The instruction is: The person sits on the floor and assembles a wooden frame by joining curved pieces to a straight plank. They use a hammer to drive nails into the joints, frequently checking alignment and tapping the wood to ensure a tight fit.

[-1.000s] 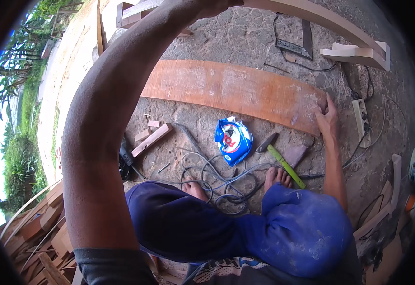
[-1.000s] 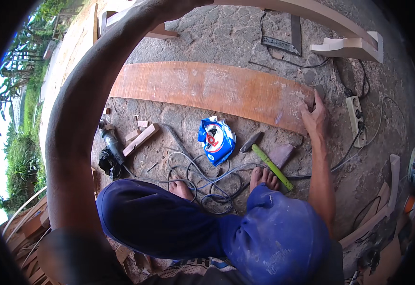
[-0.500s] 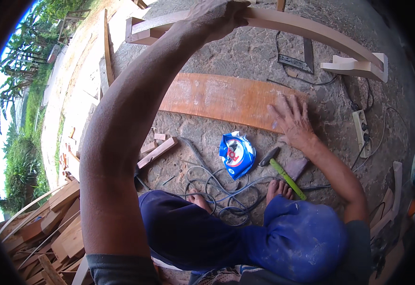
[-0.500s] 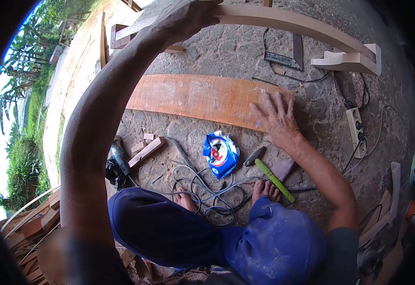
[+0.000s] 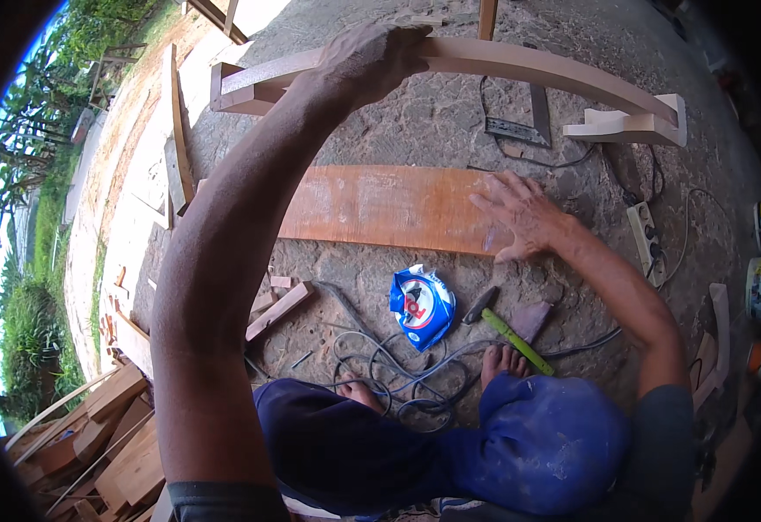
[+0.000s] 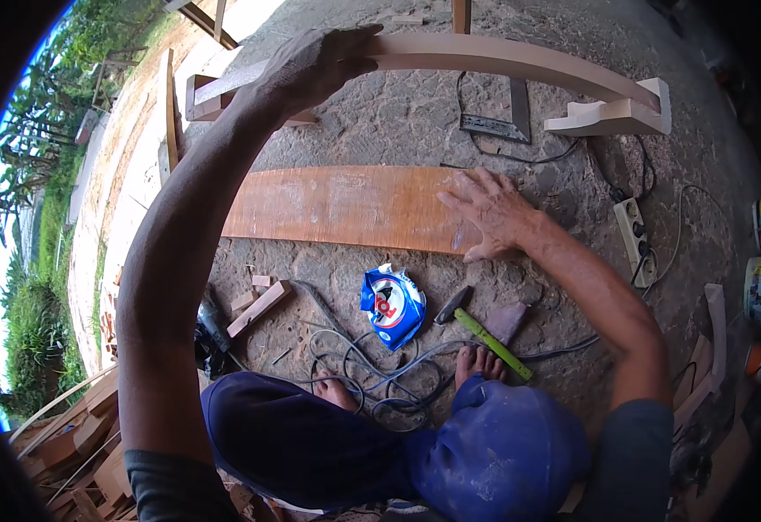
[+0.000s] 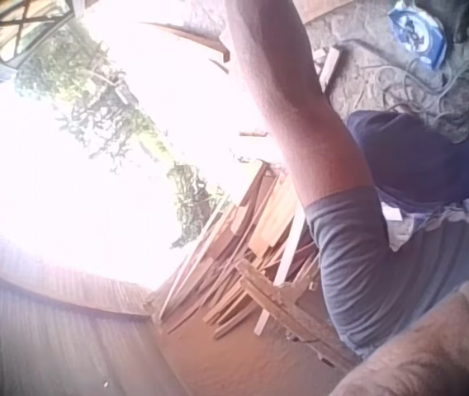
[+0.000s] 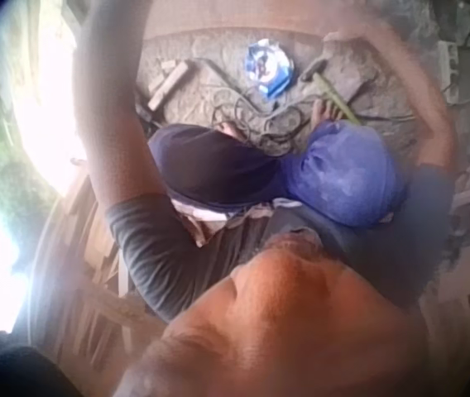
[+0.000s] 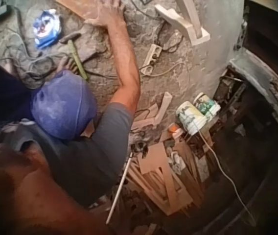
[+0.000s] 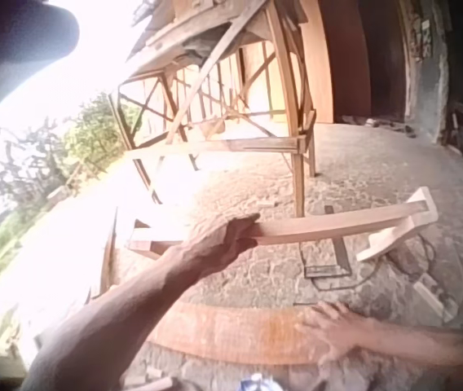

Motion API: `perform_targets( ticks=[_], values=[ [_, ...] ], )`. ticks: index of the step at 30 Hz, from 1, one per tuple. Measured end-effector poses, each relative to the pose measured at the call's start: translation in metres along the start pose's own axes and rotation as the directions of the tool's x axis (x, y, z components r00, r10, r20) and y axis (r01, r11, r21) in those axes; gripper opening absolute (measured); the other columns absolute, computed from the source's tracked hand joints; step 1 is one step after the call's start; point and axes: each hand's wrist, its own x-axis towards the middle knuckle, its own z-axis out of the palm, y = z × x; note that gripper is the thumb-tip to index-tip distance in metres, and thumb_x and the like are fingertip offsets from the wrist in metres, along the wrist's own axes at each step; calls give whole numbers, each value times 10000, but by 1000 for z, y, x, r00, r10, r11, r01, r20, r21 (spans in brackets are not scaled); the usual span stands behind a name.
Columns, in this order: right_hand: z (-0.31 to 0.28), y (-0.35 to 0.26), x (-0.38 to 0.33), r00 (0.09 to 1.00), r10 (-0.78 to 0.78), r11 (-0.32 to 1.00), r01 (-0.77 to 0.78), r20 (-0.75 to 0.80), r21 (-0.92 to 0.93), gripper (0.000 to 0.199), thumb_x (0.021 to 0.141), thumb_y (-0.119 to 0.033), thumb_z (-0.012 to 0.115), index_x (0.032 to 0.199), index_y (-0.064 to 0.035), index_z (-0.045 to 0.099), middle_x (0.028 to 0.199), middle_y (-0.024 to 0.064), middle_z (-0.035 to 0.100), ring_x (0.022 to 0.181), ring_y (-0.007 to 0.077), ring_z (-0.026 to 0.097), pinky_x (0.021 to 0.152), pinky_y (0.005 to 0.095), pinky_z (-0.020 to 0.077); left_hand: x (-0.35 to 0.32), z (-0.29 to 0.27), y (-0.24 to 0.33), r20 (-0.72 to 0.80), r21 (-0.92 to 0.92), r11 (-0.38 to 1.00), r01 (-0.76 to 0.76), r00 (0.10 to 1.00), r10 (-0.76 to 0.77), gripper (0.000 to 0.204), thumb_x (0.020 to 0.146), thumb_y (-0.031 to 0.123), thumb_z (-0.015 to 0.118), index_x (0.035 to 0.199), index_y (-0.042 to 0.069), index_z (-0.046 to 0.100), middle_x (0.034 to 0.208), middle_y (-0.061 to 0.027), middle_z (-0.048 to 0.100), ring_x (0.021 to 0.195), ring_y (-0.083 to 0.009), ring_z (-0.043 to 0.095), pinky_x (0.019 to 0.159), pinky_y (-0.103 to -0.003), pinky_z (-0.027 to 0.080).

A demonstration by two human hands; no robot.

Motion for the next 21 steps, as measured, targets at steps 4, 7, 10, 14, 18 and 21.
perform_targets(
  ticks=[4, 7, 10, 14, 18, 21],
  values=[
    [-23, 44, 26, 991, 128, 964, -119, -24, 239, 1148, 610, -644, 857, 1504, -80, 409, 1450, 221, 517, 1357, 353, 493, 1105, 437, 424, 0, -6, 5, -9, 25, 1000, -5, 1000, 5, 490, 965, 362, 661, 1400, 149, 585, 1165, -119, 733, 1021, -303, 723, 894, -441, 565],
    [-12, 61, 44, 961, 170, 895, -244, 220, 374, 1062, 619, -631, 857, 1413, -21, 501, 1307, 228, 621, 1242, 378, 583, 1035, 425, 470, 2, -6, 12, -37, 13, 1000, 15, 999, -14, 500, 956, 364, 671, 1404, 163, 582, 1153, -110, 738, 1007, -305, 727, 881, -449, 566],
    [-4, 63, 49, 969, 144, 886, -216, 200, 410, 977, 606, -627, 864, 1303, -2, 584, 1193, 233, 676, 1142, 375, 644, 973, 426, 498, -7, -5, 16, 1, 3, 998, 59, 998, -59, 506, 950, 371, 677, 1409, 181, 581, 1147, -94, 742, 998, -299, 730, 870, -452, 569],
    [-15, 62, 52, 943, 150, 843, -279, 297, 460, 987, 566, -650, 873, 1250, 13, 614, 1177, 236, 686, 1122, 355, 658, 941, 423, 511, -8, -9, 13, -52, 35, 998, 56, 997, -54, 494, 936, 368, 696, 1390, 197, 601, 1096, -98, 754, 964, -305, 732, 842, -458, 572],
    [-22, 53, 41, 922, 66, 827, -265, 382, 496, 996, 533, -675, 877, 1214, 14, 646, 1202, 231, 676, 1115, 342, 661, 926, 412, 515, -5, -11, 17, -39, 15, 998, 54, 998, -54, 497, 934, 350, 698, 1386, 168, 601, 1093, -114, 750, 975, -323, 726, 845, -460, 565],
    [-49, 40, 34, 979, 194, 918, -203, 62, 341, 874, 535, -545, 916, 1160, 4, 650, 1082, 193, 668, 1049, 353, 644, 928, 433, 500, -9, -10, 17, -13, -11, 997, 73, 997, -73, 482, 943, 347, 688, 1381, 162, 604, 1106, -115, 748, 988, -314, 724, 851, -457, 568]
  ],
)
